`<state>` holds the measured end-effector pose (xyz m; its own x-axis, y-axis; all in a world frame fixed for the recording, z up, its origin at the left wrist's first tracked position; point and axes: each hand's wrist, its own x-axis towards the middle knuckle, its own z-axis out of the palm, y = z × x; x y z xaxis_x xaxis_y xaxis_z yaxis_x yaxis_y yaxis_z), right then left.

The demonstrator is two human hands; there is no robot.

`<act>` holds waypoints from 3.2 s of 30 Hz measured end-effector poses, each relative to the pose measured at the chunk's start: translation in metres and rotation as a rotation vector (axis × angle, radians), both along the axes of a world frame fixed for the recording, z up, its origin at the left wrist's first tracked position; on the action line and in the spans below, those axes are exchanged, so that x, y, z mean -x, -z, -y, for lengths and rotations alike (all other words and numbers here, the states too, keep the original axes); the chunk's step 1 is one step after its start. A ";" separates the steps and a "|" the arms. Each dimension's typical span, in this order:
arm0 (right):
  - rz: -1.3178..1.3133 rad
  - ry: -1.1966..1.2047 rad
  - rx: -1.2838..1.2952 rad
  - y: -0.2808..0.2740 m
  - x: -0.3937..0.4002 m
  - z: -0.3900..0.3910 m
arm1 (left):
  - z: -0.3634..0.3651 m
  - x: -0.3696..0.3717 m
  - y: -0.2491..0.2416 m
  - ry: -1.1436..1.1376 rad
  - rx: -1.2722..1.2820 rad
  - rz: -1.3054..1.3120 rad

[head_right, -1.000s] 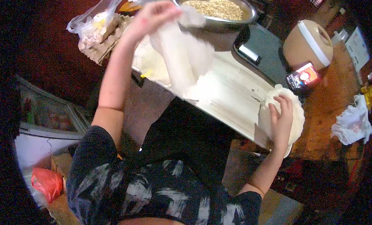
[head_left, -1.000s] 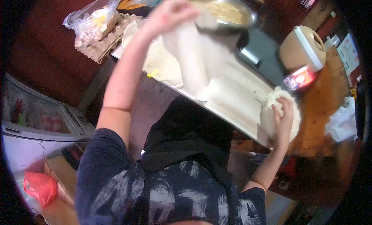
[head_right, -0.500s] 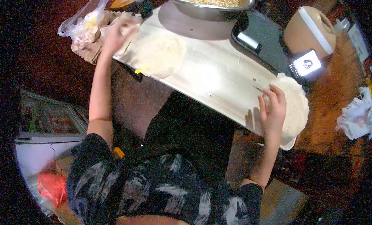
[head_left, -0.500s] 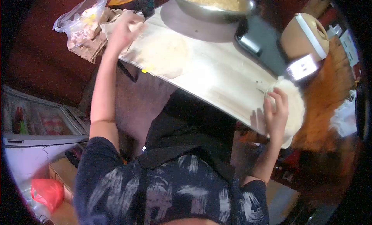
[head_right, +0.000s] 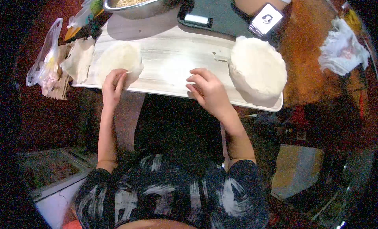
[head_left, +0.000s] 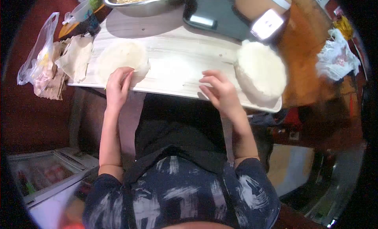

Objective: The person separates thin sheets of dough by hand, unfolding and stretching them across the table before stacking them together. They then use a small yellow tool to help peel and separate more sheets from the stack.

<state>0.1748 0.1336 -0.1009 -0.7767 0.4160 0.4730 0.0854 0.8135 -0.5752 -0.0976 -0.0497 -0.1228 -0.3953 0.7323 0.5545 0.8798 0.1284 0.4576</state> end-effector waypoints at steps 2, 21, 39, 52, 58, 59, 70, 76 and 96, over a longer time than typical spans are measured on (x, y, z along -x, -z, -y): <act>0.005 0.000 0.004 0.001 -0.004 0.005 | -0.012 -0.009 0.013 0.008 -0.087 0.281; -0.053 0.021 -0.272 0.037 -0.004 0.031 | -0.001 -0.101 0.028 0.314 -0.284 -0.051; -0.127 -0.059 -0.305 0.048 0.017 0.036 | 0.011 -0.069 0.027 0.215 -0.132 -0.109; -0.135 -0.063 -0.294 0.035 0.038 0.056 | 0.014 -0.072 0.030 0.235 -0.124 -0.074; -0.132 0.005 -0.227 0.037 0.050 0.060 | 0.015 -0.073 0.034 0.218 -0.130 -0.077; -0.125 0.008 -0.209 0.037 0.052 0.059 | 0.014 -0.073 0.036 0.218 -0.131 -0.076; -0.075 -0.027 -0.212 0.041 0.054 0.057 | 0.007 -0.087 0.050 0.096 -0.039 1.187; -0.067 -0.024 -0.203 0.035 0.052 0.059 | 0.007 -0.083 0.045 0.231 -0.007 1.395; -0.042 0.033 -0.333 0.021 0.058 0.062 | -0.001 -0.095 0.036 0.305 -0.070 1.251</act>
